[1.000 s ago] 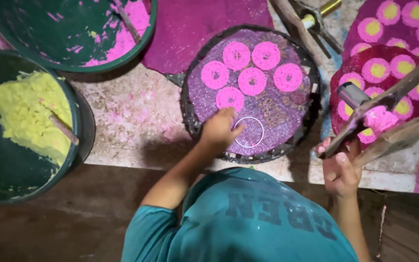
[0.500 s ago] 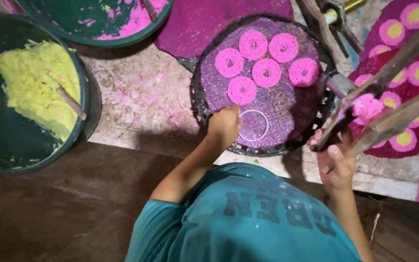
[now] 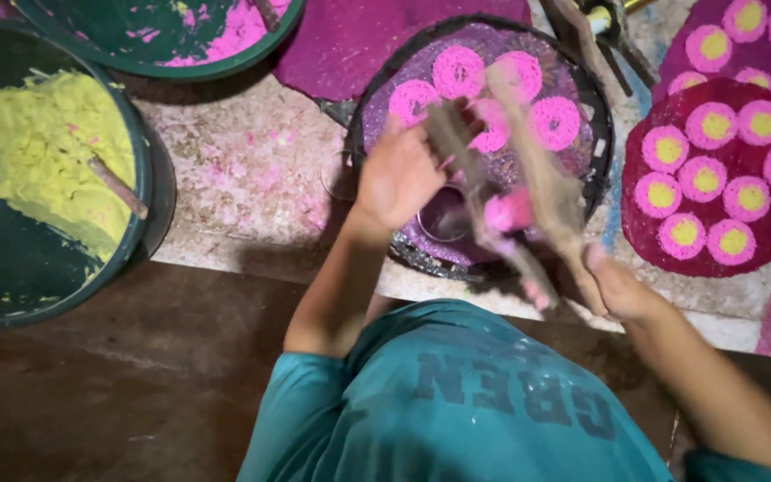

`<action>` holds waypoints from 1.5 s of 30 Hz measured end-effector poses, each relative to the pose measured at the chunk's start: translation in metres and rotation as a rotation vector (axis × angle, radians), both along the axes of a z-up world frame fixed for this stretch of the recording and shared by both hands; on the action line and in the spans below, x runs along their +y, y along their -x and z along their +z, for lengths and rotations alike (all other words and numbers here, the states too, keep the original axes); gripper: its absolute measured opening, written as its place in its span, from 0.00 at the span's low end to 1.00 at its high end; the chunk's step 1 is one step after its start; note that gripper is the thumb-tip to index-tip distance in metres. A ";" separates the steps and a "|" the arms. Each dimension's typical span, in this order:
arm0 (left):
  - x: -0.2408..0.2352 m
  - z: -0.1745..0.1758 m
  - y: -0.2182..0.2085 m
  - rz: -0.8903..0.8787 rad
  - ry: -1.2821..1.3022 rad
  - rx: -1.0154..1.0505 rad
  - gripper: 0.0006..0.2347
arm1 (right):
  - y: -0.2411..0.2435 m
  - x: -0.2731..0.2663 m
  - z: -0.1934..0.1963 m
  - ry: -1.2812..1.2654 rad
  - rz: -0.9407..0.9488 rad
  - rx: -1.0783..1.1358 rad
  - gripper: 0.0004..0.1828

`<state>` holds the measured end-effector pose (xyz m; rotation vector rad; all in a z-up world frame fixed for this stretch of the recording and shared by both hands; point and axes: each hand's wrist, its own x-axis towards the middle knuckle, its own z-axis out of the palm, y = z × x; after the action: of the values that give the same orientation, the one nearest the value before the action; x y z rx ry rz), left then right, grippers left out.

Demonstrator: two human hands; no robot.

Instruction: The person uses a wooden press tool to scoop pink and yellow powders and form circular layered decorations on a purple glittery tray. They repeatedly press the tool to shape the items and arrange them in rows.

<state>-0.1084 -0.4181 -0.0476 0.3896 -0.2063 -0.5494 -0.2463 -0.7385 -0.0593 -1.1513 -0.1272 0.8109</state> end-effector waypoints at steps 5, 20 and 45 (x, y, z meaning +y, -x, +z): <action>-0.009 0.013 0.000 -0.019 0.358 -0.189 0.35 | -0.027 -0.013 0.015 0.369 0.217 0.320 0.44; 0.000 -0.082 -0.025 0.297 0.569 -0.025 0.11 | -0.102 0.051 0.073 1.018 0.481 -0.006 0.48; 0.008 -0.098 -0.049 0.245 0.559 -0.041 0.09 | -0.089 0.073 0.042 0.909 0.242 -0.079 0.39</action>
<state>-0.0599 -0.4100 -0.1456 -0.1185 -0.3347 -0.2251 -0.1577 -0.6653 -0.0170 -2.0522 0.0512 1.0774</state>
